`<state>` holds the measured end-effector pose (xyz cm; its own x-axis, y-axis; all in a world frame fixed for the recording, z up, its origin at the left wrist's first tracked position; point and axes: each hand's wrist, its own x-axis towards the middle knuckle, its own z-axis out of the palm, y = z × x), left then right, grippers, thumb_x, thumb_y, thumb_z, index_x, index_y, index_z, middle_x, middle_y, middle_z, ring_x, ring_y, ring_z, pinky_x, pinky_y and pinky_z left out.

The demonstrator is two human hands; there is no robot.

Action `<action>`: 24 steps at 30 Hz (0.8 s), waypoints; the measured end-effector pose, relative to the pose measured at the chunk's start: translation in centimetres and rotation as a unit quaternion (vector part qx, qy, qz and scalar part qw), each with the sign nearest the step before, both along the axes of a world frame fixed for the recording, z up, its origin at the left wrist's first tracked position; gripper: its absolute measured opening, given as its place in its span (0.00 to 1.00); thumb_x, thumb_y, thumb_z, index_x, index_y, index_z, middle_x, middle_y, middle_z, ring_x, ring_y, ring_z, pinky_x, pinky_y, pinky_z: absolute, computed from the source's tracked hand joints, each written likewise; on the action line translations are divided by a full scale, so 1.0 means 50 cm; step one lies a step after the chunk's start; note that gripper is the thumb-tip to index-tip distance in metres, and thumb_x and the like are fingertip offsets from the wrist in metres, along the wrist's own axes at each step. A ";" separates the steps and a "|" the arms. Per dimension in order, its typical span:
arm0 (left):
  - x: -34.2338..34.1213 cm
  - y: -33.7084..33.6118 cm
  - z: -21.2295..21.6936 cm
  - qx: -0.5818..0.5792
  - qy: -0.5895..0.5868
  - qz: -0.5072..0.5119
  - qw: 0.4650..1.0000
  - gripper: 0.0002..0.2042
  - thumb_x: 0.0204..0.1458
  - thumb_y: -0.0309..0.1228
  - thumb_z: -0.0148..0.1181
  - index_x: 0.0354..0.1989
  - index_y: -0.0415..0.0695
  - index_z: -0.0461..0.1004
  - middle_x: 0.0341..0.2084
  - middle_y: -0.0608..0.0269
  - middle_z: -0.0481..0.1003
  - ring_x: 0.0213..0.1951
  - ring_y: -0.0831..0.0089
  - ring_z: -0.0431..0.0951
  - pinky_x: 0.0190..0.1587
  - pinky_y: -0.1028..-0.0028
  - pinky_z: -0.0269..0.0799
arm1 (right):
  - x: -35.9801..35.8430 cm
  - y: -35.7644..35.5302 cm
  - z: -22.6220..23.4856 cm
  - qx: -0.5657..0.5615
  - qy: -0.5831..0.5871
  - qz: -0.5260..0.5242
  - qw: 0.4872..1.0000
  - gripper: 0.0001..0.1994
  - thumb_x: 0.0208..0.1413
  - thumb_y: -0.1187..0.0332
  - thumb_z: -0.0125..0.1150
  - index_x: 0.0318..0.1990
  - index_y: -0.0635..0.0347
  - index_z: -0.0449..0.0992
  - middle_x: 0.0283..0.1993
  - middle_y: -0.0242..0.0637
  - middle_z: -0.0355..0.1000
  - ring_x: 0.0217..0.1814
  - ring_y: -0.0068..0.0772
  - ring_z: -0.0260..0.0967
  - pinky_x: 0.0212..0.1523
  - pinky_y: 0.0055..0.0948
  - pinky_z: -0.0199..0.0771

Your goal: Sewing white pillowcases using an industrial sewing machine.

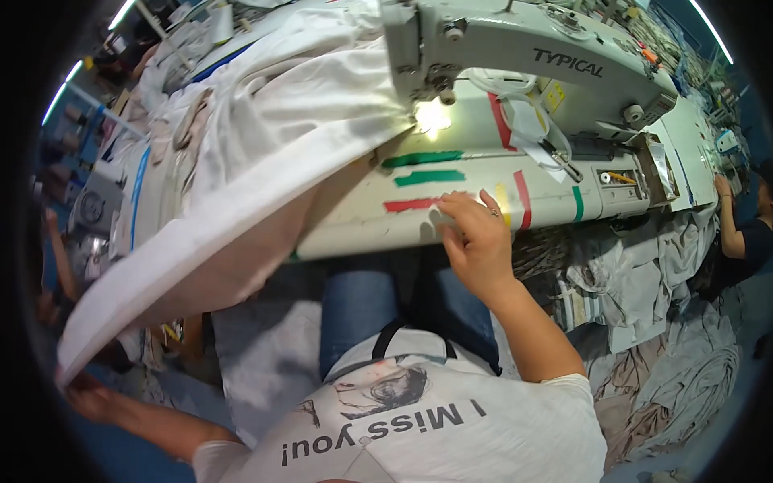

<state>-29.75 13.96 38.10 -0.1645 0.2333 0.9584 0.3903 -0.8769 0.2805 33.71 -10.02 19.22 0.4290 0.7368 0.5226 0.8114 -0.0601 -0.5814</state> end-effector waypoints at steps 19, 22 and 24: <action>0.173 -0.392 -0.149 -0.006 -0.079 0.177 0.981 0.26 0.59 0.47 0.47 0.42 0.28 0.71 0.35 0.39 0.73 0.36 0.52 0.79 0.40 0.56 0.80 | -0.202 0.136 0.147 0.086 -0.187 0.267 0.941 0.16 0.43 0.77 0.67 0.42 0.55 0.76 0.43 0.34 0.77 0.46 0.35 0.75 0.60 0.43 0.64; 0.196 -0.349 -0.121 0.008 -0.076 0.164 0.983 0.29 0.59 0.49 0.44 0.44 0.28 0.70 0.37 0.38 0.73 0.36 0.51 0.79 0.40 0.56 0.79 | -0.184 0.073 0.142 0.064 -0.197 0.271 0.940 0.11 0.41 0.79 0.65 0.34 0.53 0.77 0.31 0.30 0.75 0.36 0.33 0.74 0.56 0.43 0.64; 0.244 -0.317 -0.091 -0.046 -0.010 0.173 0.984 0.28 0.58 0.48 0.45 0.45 0.28 0.70 0.38 0.38 0.74 0.38 0.52 0.79 0.43 0.57 0.79 | -0.159 -0.017 0.108 0.047 -0.121 0.265 0.955 0.15 0.36 0.81 0.63 0.35 0.54 0.77 0.32 0.32 0.76 0.36 0.34 0.75 0.52 0.41 0.66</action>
<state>-17.54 -1.91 33.54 -0.2673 0.2455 0.9318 0.6552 -0.6628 0.3626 25.78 -10.88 24.64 -0.1332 0.7615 0.6343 0.8242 0.4405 -0.3558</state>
